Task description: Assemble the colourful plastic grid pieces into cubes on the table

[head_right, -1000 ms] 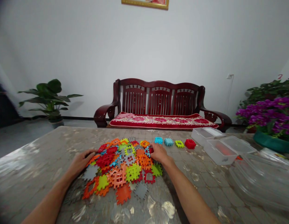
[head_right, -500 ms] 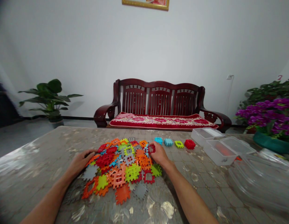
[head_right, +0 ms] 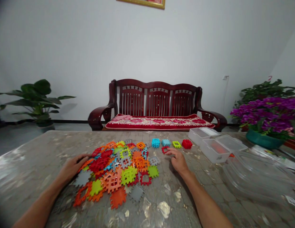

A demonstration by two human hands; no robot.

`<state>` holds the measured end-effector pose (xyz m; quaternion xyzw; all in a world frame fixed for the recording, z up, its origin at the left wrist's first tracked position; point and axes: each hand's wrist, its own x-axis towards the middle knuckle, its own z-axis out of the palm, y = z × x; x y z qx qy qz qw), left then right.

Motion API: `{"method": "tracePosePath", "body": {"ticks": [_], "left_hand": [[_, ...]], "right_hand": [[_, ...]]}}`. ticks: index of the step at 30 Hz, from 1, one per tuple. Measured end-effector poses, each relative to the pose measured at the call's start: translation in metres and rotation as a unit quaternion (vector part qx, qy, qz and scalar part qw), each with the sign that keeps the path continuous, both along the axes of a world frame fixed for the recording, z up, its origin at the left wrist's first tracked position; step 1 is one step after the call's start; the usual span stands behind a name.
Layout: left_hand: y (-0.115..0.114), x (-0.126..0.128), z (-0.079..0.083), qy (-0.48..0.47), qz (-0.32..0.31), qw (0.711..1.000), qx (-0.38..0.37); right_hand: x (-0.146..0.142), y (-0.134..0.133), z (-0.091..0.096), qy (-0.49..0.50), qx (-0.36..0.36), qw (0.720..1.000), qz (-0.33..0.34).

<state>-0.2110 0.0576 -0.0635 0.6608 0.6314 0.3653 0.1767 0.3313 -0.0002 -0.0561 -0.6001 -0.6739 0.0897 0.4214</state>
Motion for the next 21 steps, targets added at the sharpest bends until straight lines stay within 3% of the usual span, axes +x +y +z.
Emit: {"method": "tracePosePath", "body": {"ticks": [5,15,21], "left_hand": [[0.0,0.0,0.002,0.003,-0.002,1.0,-0.01],[-0.001,0.0,0.004,0.016,0.006,1.0,-0.023],[0.0,-0.003,0.002,0.021,0.0,1.0,-0.016]], "right_hand": [[0.004,0.002,-0.003,-0.012,-0.048,0.992,-0.115],[-0.028,0.016,0.01,-0.187,-0.079,0.96,-0.192],[-0.028,0.011,0.012,-0.211,-0.103,0.956,-0.176]]}}
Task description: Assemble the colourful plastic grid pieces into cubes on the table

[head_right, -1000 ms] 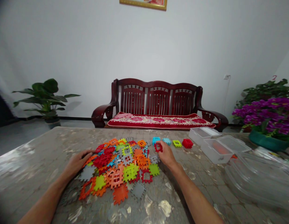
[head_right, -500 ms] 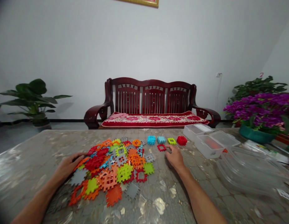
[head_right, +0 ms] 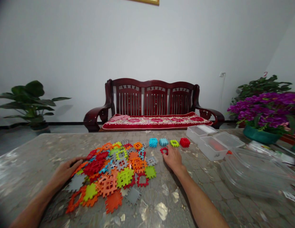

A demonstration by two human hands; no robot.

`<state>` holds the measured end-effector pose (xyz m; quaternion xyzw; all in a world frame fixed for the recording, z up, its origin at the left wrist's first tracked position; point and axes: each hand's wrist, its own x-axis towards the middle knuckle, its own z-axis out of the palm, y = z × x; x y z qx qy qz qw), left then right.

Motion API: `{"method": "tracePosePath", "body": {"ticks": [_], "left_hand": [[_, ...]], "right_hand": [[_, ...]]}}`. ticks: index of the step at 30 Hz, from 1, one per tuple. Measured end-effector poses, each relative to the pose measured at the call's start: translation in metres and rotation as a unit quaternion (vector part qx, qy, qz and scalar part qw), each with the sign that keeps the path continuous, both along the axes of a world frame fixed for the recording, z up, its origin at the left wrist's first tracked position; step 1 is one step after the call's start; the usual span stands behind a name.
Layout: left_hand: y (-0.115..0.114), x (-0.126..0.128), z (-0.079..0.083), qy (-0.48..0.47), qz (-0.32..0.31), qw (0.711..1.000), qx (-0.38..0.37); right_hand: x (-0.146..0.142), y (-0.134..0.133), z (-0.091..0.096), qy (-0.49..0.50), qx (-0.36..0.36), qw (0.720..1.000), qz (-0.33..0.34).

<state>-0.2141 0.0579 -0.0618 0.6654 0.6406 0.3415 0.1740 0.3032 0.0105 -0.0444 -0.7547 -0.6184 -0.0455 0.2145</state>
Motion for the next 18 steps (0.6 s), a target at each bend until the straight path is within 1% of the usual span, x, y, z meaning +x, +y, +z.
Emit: {"method": "tracePosePath", "body": {"ticks": [3,5,8,10,12,14,18], "left_hand": [[0.002,-0.002,-0.002,-0.005,0.003,1.0,-0.001],[0.003,-0.003,-0.003,-0.012,0.004,1.0,-0.005],[0.004,-0.004,-0.003,-0.019,0.003,1.0,-0.007],[0.003,-0.003,-0.001,-0.016,0.006,1.0,-0.01],[0.003,-0.002,0.0,-0.014,0.01,1.0,-0.017],[0.002,-0.001,0.002,-0.016,0.014,0.999,-0.024],[0.002,-0.001,0.002,-0.022,0.022,0.999,-0.026]], "right_hand": [[0.006,-0.005,-0.001,0.023,0.007,1.0,0.002],[0.016,-0.006,0.001,0.045,0.036,0.998,-0.007],[0.04,-0.004,0.007,0.082,0.102,0.99,-0.045],[0.061,0.0,0.013,0.099,0.122,0.984,-0.088],[0.08,0.005,0.019,0.095,0.113,0.98,-0.135],[0.096,0.011,0.025,0.084,0.094,0.977,-0.169],[0.115,0.021,0.033,0.076,0.06,0.977,-0.188]]}}
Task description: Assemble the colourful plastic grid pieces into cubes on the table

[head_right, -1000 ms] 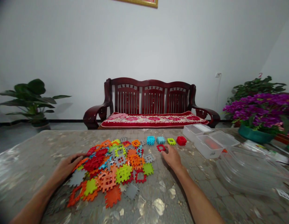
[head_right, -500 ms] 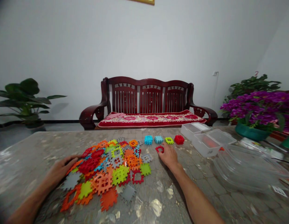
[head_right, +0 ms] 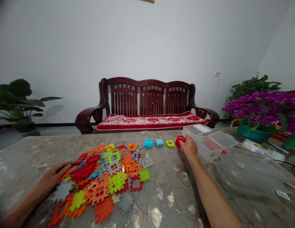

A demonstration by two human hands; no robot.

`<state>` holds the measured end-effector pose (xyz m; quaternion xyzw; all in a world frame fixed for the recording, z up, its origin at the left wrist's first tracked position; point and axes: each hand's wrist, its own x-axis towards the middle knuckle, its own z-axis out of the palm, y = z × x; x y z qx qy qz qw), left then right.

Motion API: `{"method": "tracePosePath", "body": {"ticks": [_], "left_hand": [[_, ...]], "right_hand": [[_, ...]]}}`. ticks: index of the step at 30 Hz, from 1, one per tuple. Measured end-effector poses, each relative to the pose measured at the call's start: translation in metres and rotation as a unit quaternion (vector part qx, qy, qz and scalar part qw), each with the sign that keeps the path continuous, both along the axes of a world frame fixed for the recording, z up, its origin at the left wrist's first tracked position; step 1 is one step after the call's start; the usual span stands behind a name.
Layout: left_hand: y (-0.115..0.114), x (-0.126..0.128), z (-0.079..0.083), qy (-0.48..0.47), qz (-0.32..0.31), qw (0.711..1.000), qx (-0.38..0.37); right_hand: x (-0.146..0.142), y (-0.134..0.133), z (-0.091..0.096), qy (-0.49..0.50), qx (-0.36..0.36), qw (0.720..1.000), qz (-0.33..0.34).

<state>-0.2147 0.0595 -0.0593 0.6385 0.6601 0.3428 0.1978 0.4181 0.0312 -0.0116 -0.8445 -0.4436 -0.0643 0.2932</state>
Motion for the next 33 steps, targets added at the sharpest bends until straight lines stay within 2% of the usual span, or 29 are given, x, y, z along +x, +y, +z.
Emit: {"method": "tracePosePath", "body": {"ticks": [4,20,27,33], "left_hand": [[0.001,-0.002,-0.002,0.01,-0.002,1.0,0.006],[-0.001,-0.004,0.0,0.047,-0.016,0.999,-0.007],[0.003,-0.007,-0.006,0.022,-0.008,1.0,-0.008],[0.0,-0.004,-0.001,0.018,0.0,1.0,-0.013]], "right_hand": [[0.007,0.007,0.004,-0.004,-0.024,1.0,0.002],[0.005,0.015,-0.01,0.02,-0.11,0.994,-0.014],[0.015,0.021,-0.022,0.046,-0.119,0.992,-0.003],[0.022,0.024,-0.033,0.02,-0.076,0.996,0.029]]}}
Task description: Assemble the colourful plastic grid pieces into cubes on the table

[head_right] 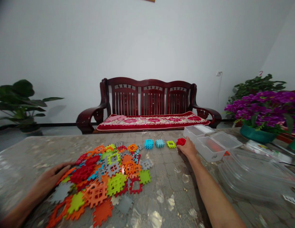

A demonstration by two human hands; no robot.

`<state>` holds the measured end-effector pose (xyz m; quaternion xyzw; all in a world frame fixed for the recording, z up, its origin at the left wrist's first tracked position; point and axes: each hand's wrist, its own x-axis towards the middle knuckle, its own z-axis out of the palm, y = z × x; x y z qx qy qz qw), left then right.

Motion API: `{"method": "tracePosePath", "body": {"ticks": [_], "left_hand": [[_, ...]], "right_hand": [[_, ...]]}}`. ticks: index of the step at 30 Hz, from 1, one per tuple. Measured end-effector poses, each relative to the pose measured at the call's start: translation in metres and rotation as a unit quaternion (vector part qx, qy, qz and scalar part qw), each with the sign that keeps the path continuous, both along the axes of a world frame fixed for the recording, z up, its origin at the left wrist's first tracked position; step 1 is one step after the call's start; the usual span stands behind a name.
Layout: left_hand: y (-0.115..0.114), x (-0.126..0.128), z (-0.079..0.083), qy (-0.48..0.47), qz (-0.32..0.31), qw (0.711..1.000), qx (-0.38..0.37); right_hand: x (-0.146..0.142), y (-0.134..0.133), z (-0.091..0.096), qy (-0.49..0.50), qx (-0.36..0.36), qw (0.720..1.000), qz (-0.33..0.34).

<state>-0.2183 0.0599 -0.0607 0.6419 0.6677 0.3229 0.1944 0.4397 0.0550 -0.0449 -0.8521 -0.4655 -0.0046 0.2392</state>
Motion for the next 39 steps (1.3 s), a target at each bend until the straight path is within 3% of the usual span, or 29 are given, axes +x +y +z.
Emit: {"method": "tracePosePath", "body": {"ticks": [13,21,24,27,29,31,35,39], "left_hand": [[0.0,-0.001,-0.002,-0.003,-0.004,1.0,0.006],[-0.007,0.008,0.006,-0.004,-0.016,0.999,0.027],[-0.007,0.008,0.004,-0.002,-0.013,0.999,0.045],[-0.005,0.007,0.001,0.005,-0.008,0.999,0.05],[-0.004,0.006,0.0,0.008,-0.008,0.999,0.051],[-0.004,0.006,0.0,0.009,-0.013,0.998,0.054],[-0.006,0.009,0.001,0.008,-0.018,0.998,0.055],[-0.008,0.011,0.003,-0.002,-0.017,0.999,0.047]], "right_hand": [[-0.007,0.001,-0.002,-0.044,-0.034,0.998,-0.028],[-0.01,-0.004,0.003,-0.051,-0.061,0.997,-0.023],[-0.014,-0.014,0.008,-0.061,-0.024,0.997,-0.037],[-0.029,-0.025,0.014,-0.074,0.086,0.993,-0.045],[-0.049,-0.03,0.016,-0.046,0.141,0.989,0.007],[-0.077,-0.034,0.016,0.01,0.145,0.983,0.111],[-0.143,-0.039,0.011,0.041,0.078,0.951,0.297],[-0.195,-0.036,0.014,-0.018,-0.002,0.935,0.353]]}}
